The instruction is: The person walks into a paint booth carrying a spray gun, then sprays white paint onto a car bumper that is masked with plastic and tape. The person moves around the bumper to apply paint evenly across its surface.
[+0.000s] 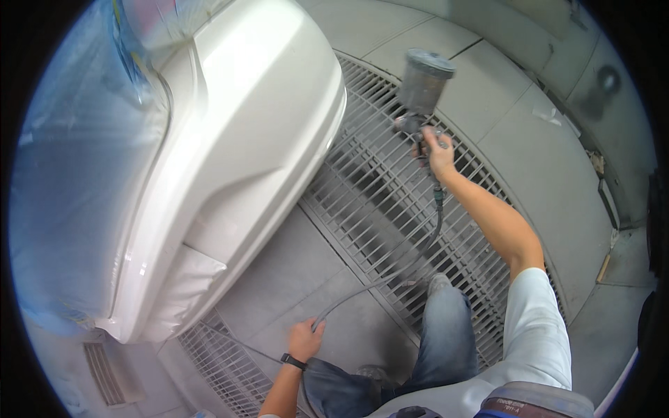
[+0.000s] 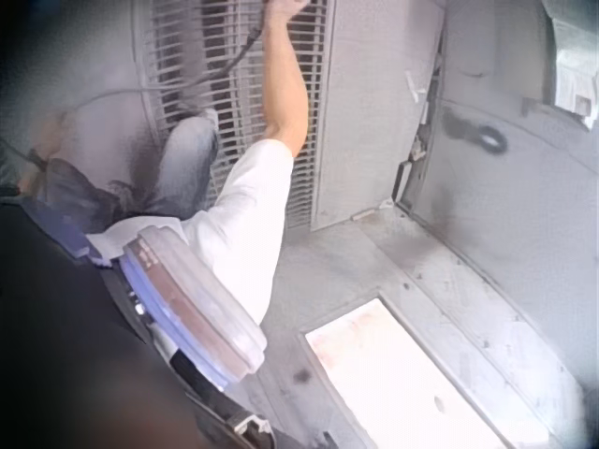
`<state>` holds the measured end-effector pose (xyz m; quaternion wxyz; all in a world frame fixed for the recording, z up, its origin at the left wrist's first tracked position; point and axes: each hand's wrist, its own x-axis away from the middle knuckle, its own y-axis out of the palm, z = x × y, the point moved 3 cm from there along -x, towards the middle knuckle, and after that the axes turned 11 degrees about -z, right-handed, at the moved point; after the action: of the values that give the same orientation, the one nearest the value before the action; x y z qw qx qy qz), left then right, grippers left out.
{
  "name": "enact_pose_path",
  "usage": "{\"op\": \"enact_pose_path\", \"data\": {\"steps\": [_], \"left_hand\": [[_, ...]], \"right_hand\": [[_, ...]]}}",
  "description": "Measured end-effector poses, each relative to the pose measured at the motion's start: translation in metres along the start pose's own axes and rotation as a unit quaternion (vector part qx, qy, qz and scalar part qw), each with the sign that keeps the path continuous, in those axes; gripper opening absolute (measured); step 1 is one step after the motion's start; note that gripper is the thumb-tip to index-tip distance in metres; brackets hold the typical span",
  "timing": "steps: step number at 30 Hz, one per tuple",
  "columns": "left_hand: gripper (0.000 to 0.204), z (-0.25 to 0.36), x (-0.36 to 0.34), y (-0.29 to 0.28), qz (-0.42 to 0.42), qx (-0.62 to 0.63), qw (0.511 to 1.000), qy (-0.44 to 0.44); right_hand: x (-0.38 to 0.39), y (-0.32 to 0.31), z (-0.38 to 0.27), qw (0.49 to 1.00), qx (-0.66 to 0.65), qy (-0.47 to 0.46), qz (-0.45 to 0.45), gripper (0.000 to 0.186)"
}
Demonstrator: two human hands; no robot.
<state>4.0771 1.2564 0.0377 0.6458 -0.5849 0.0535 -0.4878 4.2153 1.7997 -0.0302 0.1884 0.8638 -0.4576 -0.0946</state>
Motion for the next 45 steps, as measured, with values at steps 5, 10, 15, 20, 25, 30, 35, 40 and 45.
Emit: {"op": "enact_pose_path", "data": {"steps": [5,10,15,20,25,30,35,40,45], "left_hand": [[0.041,0.048,0.012,-0.032,0.041,-0.022,0.999,-0.008],[0.044,0.09,0.023,-0.043,-0.107,0.029,0.99,-0.084],[0.045,0.163,0.036,-0.045,-0.155,0.04,0.984,-0.084],[0.047,0.221,0.0,-0.047,-0.112,0.087,0.985,-0.101],[0.047,0.272,-0.042,-0.046,-0.094,0.144,0.979,-0.107],[0.049,0.32,-0.101,-0.065,-0.116,0.195,0.966,-0.127],[0.042,0.35,-0.161,-0.08,-0.127,0.25,0.947,-0.157],[0.044,0.382,-0.182,-0.056,-0.102,0.241,0.945,-0.197],[0.052,0.414,-0.163,-0.008,-0.101,0.151,0.947,-0.265]], "right_hand": [[-0.005,-0.032,-0.127,0.992,0.021,-0.066,0.11,0.054],[0.04,-0.027,-0.224,0.999,-0.001,-0.005,0.052,0.068],[0.008,-0.022,-0.324,0.995,0.025,0.059,-0.079,0.073],[-0.052,0.032,-0.392,0.964,-0.021,0.097,-0.247,0.071],[-0.122,0.103,-0.428,0.932,0.01,0.112,-0.345,0.067],[-0.234,0.139,-0.422,0.924,0.092,0.14,-0.343,0.067],[-0.347,0.149,-0.397,0.948,0.113,0.126,-0.271,0.067],[-0.376,0.139,-0.378,0.954,0.115,0.093,-0.262,0.065],[-0.317,0.112,-0.386,0.909,0.094,0.115,-0.388,0.067]]}}
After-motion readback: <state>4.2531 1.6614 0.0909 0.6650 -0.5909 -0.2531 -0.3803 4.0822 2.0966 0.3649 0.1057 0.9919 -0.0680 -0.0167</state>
